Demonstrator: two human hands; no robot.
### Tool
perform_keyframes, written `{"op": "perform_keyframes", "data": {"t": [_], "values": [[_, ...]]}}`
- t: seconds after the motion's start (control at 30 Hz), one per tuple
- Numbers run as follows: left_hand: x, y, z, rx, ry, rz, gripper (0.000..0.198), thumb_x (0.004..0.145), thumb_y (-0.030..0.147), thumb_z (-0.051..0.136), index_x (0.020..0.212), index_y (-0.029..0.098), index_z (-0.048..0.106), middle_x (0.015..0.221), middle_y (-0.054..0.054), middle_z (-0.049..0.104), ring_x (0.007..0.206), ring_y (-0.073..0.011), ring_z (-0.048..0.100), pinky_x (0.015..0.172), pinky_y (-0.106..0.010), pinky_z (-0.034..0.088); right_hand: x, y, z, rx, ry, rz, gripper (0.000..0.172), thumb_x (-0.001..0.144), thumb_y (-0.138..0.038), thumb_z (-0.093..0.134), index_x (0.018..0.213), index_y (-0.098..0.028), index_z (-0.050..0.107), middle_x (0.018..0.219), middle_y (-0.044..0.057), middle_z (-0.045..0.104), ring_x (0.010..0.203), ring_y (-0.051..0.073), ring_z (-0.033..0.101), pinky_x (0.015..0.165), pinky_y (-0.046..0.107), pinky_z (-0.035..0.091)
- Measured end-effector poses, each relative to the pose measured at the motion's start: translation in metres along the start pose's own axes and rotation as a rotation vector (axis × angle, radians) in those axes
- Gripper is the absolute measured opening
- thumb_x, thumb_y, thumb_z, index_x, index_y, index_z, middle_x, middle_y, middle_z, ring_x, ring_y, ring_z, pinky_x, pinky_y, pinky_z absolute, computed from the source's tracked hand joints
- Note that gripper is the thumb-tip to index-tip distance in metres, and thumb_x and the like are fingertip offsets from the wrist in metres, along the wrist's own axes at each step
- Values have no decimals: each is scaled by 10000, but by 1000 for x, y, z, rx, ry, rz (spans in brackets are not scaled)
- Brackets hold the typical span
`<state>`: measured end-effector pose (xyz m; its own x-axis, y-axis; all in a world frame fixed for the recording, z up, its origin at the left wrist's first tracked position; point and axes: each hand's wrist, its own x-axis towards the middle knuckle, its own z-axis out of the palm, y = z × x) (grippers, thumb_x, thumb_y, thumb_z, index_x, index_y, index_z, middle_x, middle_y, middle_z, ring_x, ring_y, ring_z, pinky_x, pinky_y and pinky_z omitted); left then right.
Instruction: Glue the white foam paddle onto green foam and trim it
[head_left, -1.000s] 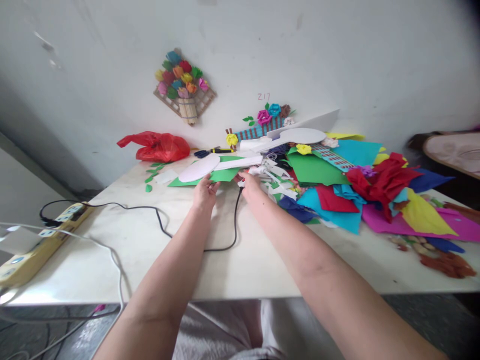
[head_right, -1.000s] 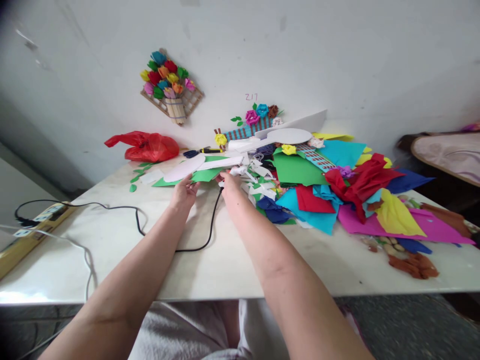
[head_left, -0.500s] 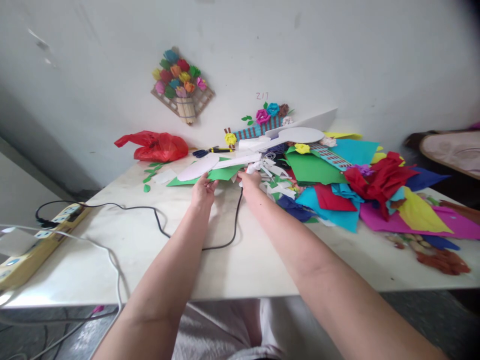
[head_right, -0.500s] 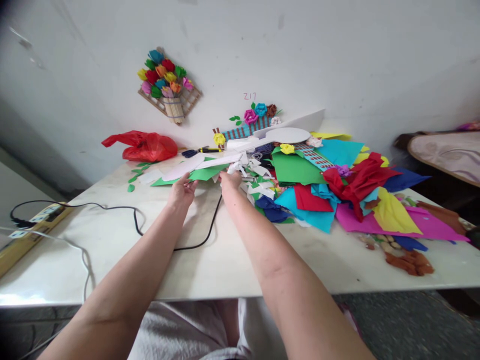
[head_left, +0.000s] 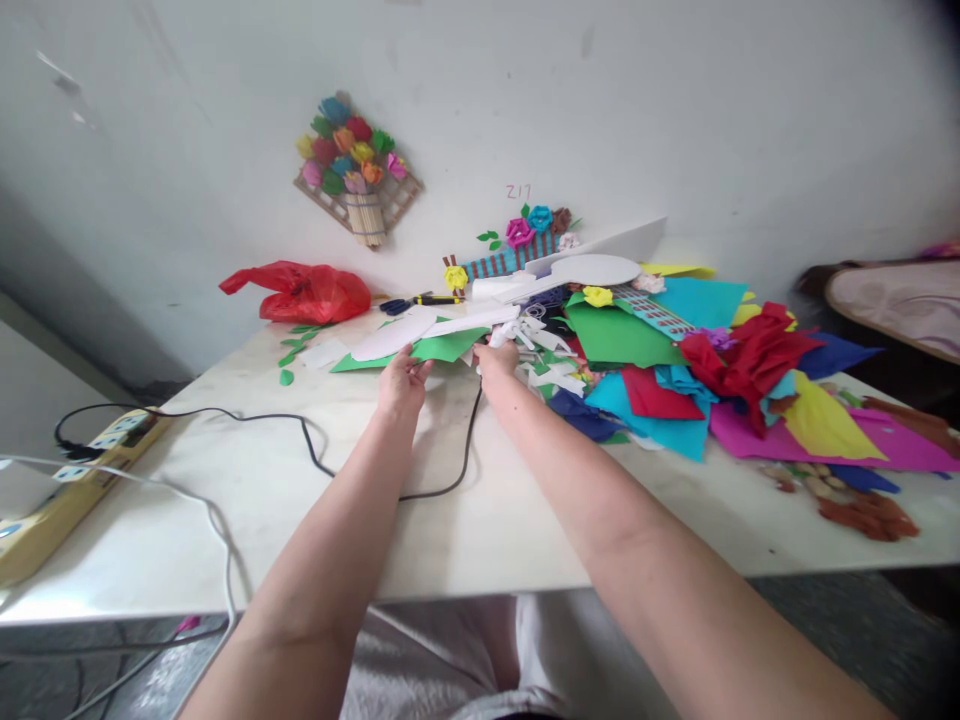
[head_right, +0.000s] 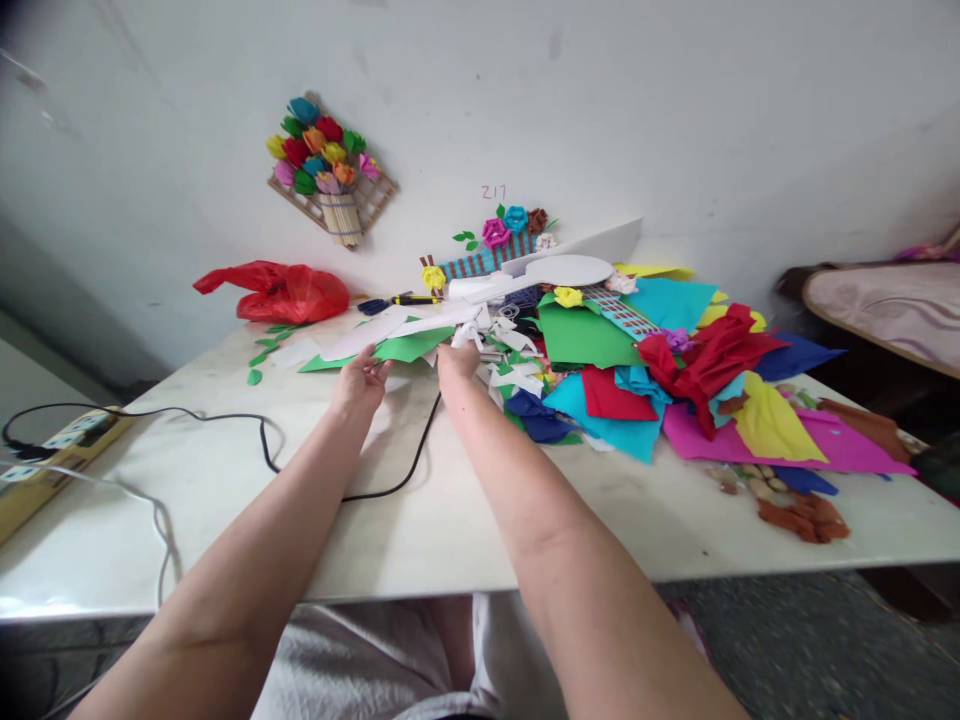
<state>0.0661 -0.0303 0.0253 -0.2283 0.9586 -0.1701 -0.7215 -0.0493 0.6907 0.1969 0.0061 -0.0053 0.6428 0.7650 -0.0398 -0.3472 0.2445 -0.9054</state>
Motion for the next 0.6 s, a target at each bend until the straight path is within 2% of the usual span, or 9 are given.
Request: {"op": "perform_keyframes", "data": {"t": [0.07,0.17,0.33,0.47,0.6], "values": [[0,-1,0,0,-1,-3,315,692,-33,465,929,116,610,591,39,439,455,-43,443,586,-183,539,-3,-3,1,-17,34,11,293,500,-48,633,741,-186,540,589,-76,557,568,119,586,468,188,460],[0,-3,2,6,-4,-10,308,685,-21,491,925,127,615,613,31,469,467,-46,467,588,-186,542,-8,-8,4,73,-6,101,334,507,2,604,767,-188,514,532,-88,541,489,125,576,425,200,457],[-5,-4,6,11,8,-30,333,672,-18,507,953,130,608,619,32,478,477,-51,493,581,-183,543,-16,-11,9,113,7,191,367,510,52,536,780,-194,499,471,-114,494,393,111,527,371,198,432],[-8,-2,8,-10,4,-37,343,684,-30,472,970,114,597,624,24,494,477,-51,495,574,-181,542,-15,-9,9,121,8,157,367,508,54,545,773,-197,508,510,-115,513,407,91,528,385,183,436],[-5,1,7,-5,31,-29,273,698,-33,469,889,115,595,616,27,467,463,-46,467,567,-182,539,-6,-10,4,78,14,100,344,504,52,591,726,-196,506,523,-112,516,436,91,535,415,192,459]]}}
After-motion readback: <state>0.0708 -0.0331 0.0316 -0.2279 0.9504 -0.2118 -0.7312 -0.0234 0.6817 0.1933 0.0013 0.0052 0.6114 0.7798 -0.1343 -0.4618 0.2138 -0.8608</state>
